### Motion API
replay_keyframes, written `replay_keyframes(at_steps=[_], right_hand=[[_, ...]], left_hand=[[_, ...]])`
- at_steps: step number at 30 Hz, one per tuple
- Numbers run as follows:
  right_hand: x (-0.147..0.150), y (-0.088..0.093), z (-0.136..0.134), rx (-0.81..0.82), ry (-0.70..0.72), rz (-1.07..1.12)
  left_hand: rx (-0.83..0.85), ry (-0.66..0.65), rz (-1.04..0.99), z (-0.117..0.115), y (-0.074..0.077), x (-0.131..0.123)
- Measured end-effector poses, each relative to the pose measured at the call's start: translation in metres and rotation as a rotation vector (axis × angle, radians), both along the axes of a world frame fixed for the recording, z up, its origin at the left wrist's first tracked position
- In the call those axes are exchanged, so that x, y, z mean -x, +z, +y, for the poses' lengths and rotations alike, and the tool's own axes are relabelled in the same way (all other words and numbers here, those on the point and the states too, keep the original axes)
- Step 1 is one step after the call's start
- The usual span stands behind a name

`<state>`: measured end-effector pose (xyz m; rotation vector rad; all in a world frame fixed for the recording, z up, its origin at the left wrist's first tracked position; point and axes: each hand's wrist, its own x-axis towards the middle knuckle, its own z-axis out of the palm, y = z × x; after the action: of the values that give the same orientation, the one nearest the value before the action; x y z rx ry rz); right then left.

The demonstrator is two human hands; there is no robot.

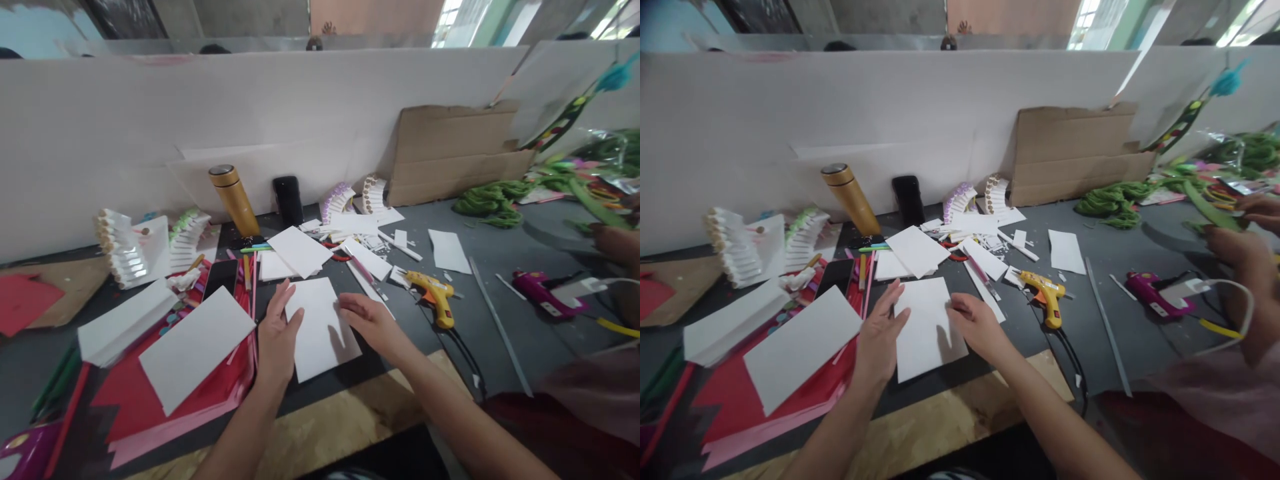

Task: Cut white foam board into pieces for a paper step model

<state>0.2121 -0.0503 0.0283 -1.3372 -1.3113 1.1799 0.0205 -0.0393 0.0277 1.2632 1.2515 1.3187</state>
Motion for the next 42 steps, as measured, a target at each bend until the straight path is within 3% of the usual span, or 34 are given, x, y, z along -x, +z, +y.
replay_keyframes(at_steps=[4,6,8,10,11,14,16,18,20,23,25,27,32,36,39,42], right_hand=[[0.018,0.018,-0.005,-0.087,0.189,0.089],[0.015,0.027,-0.003,-0.208,0.166,-0.176],[0.002,0.033,0.004,-0.286,-0.015,-0.582],[-0.017,0.032,0.012,-0.186,-0.201,-0.955],[-0.026,0.030,0.016,-0.116,-0.229,-1.079],[-0.045,0.017,0.025,-0.005,-0.194,-1.248],[-0.050,0.008,0.029,0.005,-0.152,-1.272],[-0.050,0.002,0.033,0.007,-0.142,-1.277],[-0.048,0.000,0.037,0.026,-0.149,-1.277],[-0.048,0.006,0.039,0.047,-0.152,-1.265],[-0.048,0.013,0.036,0.024,-0.157,-1.252],[-0.046,0.020,0.028,-0.017,-0.155,-1.224],[-0.029,0.023,0.009,-0.012,0.000,-1.136],[-0.017,0.022,0.010,0.033,0.068,-1.147],[-0.012,0.032,0.030,-0.051,0.046,-1.193],[-0.004,0.045,0.077,-0.250,0.043,-1.220]], left_hand=[[-0.085,-0.063,0.138,0.003,0.024,0.026],[-0.139,0.006,0.179,0.007,0.035,0.044],[-0.139,0.076,0.139,0.015,0.041,0.065],[-0.146,0.143,0.116,0.025,0.040,0.087],[-0.162,0.186,0.145,0.031,0.037,0.099],[-0.195,0.224,0.364,0.043,0.028,0.126],[-0.249,0.243,0.679,0.046,0.026,0.131],[-0.374,0.288,0.963,0.045,0.028,0.122],[-0.484,0.249,1.109,0.041,0.032,0.099],[-0.562,0.047,1.196,0.034,0.032,0.054],[-0.579,-0.134,1.288,0.030,0.026,0.029],[-0.578,-0.227,1.336,0.028,0.018,0.013],[-0.528,-0.256,1.374,0.029,-0.003,0.001],[-0.524,-0.243,1.378,0.030,-0.018,-0.003],[-0.549,-0.245,1.372,0.028,-0.025,-0.006],[-0.575,-0.260,1.366,0.027,-0.024,-0.009]])
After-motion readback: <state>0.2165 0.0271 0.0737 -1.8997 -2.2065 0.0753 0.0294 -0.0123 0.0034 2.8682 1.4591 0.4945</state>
